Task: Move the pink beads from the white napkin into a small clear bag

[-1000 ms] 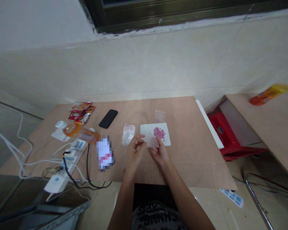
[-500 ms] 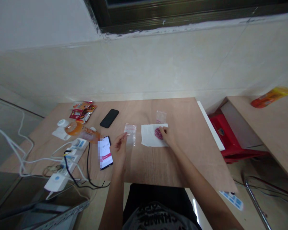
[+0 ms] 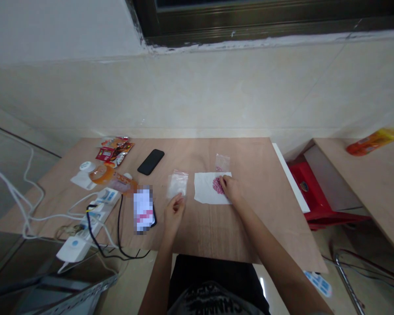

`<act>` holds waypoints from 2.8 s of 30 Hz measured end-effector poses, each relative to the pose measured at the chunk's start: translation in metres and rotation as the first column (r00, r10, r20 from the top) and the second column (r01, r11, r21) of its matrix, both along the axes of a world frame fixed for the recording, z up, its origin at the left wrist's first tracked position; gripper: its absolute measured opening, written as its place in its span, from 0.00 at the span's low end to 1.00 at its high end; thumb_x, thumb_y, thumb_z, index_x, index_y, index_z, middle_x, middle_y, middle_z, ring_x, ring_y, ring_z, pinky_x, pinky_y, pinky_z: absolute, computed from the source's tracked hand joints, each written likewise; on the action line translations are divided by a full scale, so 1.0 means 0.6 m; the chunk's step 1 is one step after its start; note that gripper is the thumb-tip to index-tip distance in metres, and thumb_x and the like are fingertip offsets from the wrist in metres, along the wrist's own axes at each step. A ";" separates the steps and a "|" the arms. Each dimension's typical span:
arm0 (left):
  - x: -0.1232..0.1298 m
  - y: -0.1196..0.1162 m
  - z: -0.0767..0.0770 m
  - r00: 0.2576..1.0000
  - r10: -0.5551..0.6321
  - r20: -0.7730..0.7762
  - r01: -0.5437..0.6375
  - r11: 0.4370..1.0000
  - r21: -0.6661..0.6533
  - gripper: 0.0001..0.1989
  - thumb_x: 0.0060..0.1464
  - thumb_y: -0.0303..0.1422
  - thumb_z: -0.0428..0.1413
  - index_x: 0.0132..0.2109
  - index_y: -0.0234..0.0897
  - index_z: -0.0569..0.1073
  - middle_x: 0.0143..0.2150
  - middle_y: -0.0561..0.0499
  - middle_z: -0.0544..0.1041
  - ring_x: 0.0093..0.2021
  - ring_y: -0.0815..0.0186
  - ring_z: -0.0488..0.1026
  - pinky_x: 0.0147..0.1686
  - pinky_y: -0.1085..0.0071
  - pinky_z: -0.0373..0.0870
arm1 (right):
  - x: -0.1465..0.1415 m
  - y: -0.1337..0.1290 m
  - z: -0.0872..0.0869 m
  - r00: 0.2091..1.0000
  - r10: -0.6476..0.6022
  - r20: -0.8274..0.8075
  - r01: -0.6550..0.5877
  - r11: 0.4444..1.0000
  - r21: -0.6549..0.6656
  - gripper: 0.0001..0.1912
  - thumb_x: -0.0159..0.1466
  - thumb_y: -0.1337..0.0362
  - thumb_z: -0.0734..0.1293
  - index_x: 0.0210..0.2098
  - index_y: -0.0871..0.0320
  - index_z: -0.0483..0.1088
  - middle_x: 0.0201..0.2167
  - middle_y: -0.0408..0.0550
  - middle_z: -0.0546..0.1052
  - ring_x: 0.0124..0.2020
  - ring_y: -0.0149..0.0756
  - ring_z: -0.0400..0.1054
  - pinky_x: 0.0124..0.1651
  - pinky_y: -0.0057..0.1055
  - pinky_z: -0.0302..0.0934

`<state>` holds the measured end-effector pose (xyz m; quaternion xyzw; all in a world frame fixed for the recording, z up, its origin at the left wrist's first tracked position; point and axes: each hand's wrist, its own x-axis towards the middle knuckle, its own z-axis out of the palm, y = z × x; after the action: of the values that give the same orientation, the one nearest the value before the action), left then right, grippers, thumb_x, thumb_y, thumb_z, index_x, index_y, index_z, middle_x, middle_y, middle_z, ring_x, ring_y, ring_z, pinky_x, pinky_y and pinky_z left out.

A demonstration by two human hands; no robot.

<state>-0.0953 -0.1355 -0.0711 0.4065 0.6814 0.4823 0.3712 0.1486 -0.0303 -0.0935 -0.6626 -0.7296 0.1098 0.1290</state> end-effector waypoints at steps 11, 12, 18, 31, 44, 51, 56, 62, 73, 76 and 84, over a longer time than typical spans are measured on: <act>0.003 0.015 0.051 0.983 -0.051 -0.175 0.055 0.998 0.021 0.13 0.48 0.36 0.58 0.41 0.37 0.78 0.25 0.55 0.72 0.24 0.69 0.67 0.26 0.75 0.62 | -0.003 -0.004 0.015 0.999 -0.032 0.020 0.033 0.999 -0.044 0.19 0.72 0.55 0.53 0.39 0.58 0.70 0.37 0.50 0.76 0.32 0.32 0.69 0.33 0.28 0.53; 0.010 0.026 0.055 0.980 -0.080 -0.183 0.089 0.995 0.044 0.13 0.49 0.36 0.57 0.42 0.37 0.78 0.25 0.55 0.72 0.24 0.70 0.67 0.26 0.75 0.62 | -0.003 -0.005 0.017 0.999 -0.031 0.015 0.031 0.998 -0.046 0.19 0.72 0.55 0.53 0.40 0.58 0.70 0.37 0.51 0.76 0.32 0.32 0.68 0.33 0.28 0.52; 0.103 0.158 0.056 0.902 -0.280 -0.327 0.343 0.927 0.153 0.12 0.54 0.31 0.54 0.45 0.38 0.76 0.36 0.48 0.77 0.30 0.66 0.70 0.35 0.71 0.67 | -0.004 -0.005 0.020 0.999 -0.029 0.029 0.031 0.998 -0.062 0.18 0.72 0.56 0.53 0.41 0.58 0.69 0.40 0.52 0.76 0.33 0.35 0.70 0.34 0.29 0.54; 0.200 0.286 -0.002 0.479 -0.501 -0.721 0.656 0.750 -0.086 0.11 0.59 0.28 0.49 0.46 0.34 0.74 0.50 0.39 0.73 0.53 0.56 0.65 0.57 0.58 0.57 | -0.006 -0.002 0.027 1.000 -0.005 0.029 0.007 0.998 -0.069 0.18 0.72 0.56 0.52 0.44 0.56 0.69 0.43 0.52 0.75 0.36 0.34 0.71 0.33 0.27 0.54; 0.171 0.236 0.026 0.975 -0.188 -0.119 0.212 0.950 0.231 0.07 0.58 0.36 0.53 0.38 0.37 0.72 0.42 0.46 0.75 0.46 0.60 0.71 0.51 0.63 0.65 | -0.005 -0.006 0.030 0.999 -0.012 0.052 0.015 0.998 -0.060 0.19 0.72 0.53 0.51 0.43 0.56 0.69 0.43 0.51 0.75 0.36 0.35 0.71 0.32 0.27 0.52; 0.153 0.145 0.046 0.689 0.057 0.722 -0.050 0.998 -0.031 0.12 0.58 0.43 0.50 0.35 0.39 0.67 0.40 0.47 0.76 0.44 0.64 0.76 0.47 0.64 0.73 | -0.006 -0.006 0.027 0.999 -0.025 0.021 0.025 0.999 -0.031 0.19 0.72 0.53 0.52 0.41 0.56 0.69 0.42 0.49 0.75 0.36 0.34 0.71 0.32 0.28 0.52; 0.154 0.097 0.046 0.528 0.133 0.838 -0.045 0.991 -0.129 0.19 0.61 0.50 0.46 0.36 0.38 0.65 0.45 0.42 0.78 0.44 0.62 0.78 0.47 0.62 0.73 | -0.006 -0.010 0.028 1.000 -0.020 0.007 0.020 1.000 0.014 0.18 0.71 0.55 0.53 0.40 0.57 0.69 0.41 0.49 0.75 0.36 0.33 0.70 0.31 0.28 0.50; 0.161 0.070 0.046 0.500 0.185 0.846 -0.071 0.982 -0.172 0.06 0.64 0.33 0.47 0.40 0.38 0.66 0.41 0.45 0.80 0.38 0.67 0.79 0.43 0.69 0.72 | -0.005 -0.014 0.026 0.999 0.026 -0.027 -0.024 0.997 0.075 0.17 0.71 0.55 0.54 0.40 0.57 0.69 0.40 0.48 0.74 0.35 0.32 0.69 0.31 0.28 0.50; 0.149 0.046 0.034 0.527 0.195 0.827 -0.133 0.980 -0.147 0.05 0.58 0.33 0.55 0.41 0.36 0.70 0.43 0.44 0.80 0.39 0.66 0.78 0.45 0.67 0.71 | 0.004 -0.024 0.011 0.961 0.099 -0.257 -0.015 0.951 0.310 0.17 0.69 0.55 0.56 0.42 0.58 0.72 0.41 0.52 0.75 0.38 0.35 0.68 0.38 0.28 0.57; 0.149 0.040 0.034 0.522 0.173 0.835 -0.124 0.984 -0.127 0.08 0.56 0.34 0.57 0.42 0.36 0.71 0.43 0.44 0.80 0.40 0.65 0.78 0.45 0.67 0.71 | 0.005 -0.038 0.017 0.891 0.039 -0.451 0.120 0.940 0.319 0.18 0.68 0.52 0.58 0.40 0.58 0.72 0.37 0.52 0.75 0.33 0.35 0.67 0.36 0.30 0.59; 0.156 0.036 0.037 0.564 0.131 0.816 -0.086 0.991 -0.099 0.13 0.54 0.38 0.59 0.43 0.36 0.72 0.43 0.45 0.79 0.42 0.64 0.77 0.47 0.66 0.70 | -0.014 -0.092 0.033 0.467 -0.053 -0.883 -0.058 0.994 -0.091 0.24 0.60 0.42 0.64 0.27 0.57 0.73 0.22 0.45 0.71 0.25 0.34 0.62 0.28 0.29 0.55</act>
<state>-0.0017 -0.1139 -0.0488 0.0853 0.4669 0.6211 0.6237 0.1401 -0.0858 -0.0739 -0.5156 -0.5519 0.4755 0.4510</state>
